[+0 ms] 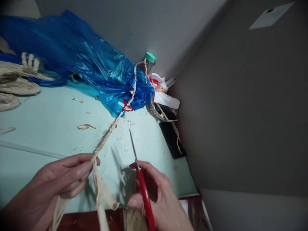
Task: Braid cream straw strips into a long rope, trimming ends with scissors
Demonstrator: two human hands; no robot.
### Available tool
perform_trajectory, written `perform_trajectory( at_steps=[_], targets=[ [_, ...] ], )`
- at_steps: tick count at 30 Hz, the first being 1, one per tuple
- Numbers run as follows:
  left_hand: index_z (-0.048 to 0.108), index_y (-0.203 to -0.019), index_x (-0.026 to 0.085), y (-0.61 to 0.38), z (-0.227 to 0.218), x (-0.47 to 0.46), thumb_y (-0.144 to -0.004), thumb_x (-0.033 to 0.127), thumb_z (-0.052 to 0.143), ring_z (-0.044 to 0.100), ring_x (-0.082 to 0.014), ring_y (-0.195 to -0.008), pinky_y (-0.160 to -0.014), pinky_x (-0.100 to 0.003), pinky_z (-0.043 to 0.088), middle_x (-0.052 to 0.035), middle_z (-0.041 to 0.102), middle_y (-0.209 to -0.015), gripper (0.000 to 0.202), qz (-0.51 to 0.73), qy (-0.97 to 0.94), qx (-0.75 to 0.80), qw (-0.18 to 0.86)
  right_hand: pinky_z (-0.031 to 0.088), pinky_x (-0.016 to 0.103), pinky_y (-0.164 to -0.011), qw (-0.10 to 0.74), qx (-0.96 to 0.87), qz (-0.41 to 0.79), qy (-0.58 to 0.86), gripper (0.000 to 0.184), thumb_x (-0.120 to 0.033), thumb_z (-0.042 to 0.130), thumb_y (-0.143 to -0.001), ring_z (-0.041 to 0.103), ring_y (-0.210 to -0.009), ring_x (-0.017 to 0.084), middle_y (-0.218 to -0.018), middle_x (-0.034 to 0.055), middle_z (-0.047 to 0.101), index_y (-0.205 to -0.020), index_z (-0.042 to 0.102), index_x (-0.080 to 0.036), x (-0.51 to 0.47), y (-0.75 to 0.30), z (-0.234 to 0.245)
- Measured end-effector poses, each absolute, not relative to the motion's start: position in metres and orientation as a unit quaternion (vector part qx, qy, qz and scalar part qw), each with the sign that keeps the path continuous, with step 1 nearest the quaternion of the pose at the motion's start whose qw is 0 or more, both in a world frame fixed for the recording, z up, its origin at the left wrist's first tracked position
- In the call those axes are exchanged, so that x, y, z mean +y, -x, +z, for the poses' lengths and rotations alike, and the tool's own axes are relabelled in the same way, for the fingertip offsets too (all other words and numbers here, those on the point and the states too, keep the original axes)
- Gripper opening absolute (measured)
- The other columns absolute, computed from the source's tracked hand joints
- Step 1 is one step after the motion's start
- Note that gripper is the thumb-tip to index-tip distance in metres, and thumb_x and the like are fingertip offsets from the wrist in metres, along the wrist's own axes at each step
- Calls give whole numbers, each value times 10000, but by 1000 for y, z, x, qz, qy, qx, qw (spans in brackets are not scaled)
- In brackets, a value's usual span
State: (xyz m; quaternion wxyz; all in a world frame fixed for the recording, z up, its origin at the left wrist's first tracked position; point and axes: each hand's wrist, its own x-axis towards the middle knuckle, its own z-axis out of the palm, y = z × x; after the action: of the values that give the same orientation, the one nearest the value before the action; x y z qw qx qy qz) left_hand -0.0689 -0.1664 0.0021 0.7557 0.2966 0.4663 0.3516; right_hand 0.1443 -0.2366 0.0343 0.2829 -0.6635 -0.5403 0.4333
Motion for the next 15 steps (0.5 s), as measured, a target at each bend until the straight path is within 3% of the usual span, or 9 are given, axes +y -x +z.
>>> perform_trajectory(
  at_steps=[3, 6, 10, 15],
  targets=[
    [698, -752, 171, 69, 5, -163, -638, 438, 809, 186, -27, -448, -383, -123, 191, 91, 299, -515, 311, 349, -211, 408, 817, 529, 298, -689, 232, -601, 285, 710, 510, -460, 704, -762, 623, -775, 209, -918, 49, 636, -1222, 573, -282, -239, -140, 28],
    [701, -763, 161, 66, 13, -163, -675, 377, 800, 148, -22, -462, -399, -106, 187, 102, 241, -523, 254, 351, -163, 387, 837, 530, 290, -679, 201, -655, 197, 701, 459, -336, 618, -832, 621, -756, 198, -954, 70, 618, -1278, 534, -263, -239, -137, 23],
    [670, -734, 155, 59, 25, -165, -726, 359, 779, 101, -20, -467, -419, -108, 141, 113, 182, -507, 231, 333, -158, 360, 857, 516, 271, -623, 206, -700, 197, 654, 505, -349, 590, -832, 609, -704, 190, -906, 64, 591, -1319, 499, -247, -239, -137, 19],
    [611, -683, 164, 51, 27, -167, -737, 410, 767, 92, -33, -472, -437, -158, 131, 117, 123, -504, 297, 310, -187, 345, 866, 488, 257, -609, 208, -683, 235, 659, 433, -379, 607, -836, 592, -698, 178, -857, 34, 572, -1242, 527, -254, -237, -133, 16]
  ],
)
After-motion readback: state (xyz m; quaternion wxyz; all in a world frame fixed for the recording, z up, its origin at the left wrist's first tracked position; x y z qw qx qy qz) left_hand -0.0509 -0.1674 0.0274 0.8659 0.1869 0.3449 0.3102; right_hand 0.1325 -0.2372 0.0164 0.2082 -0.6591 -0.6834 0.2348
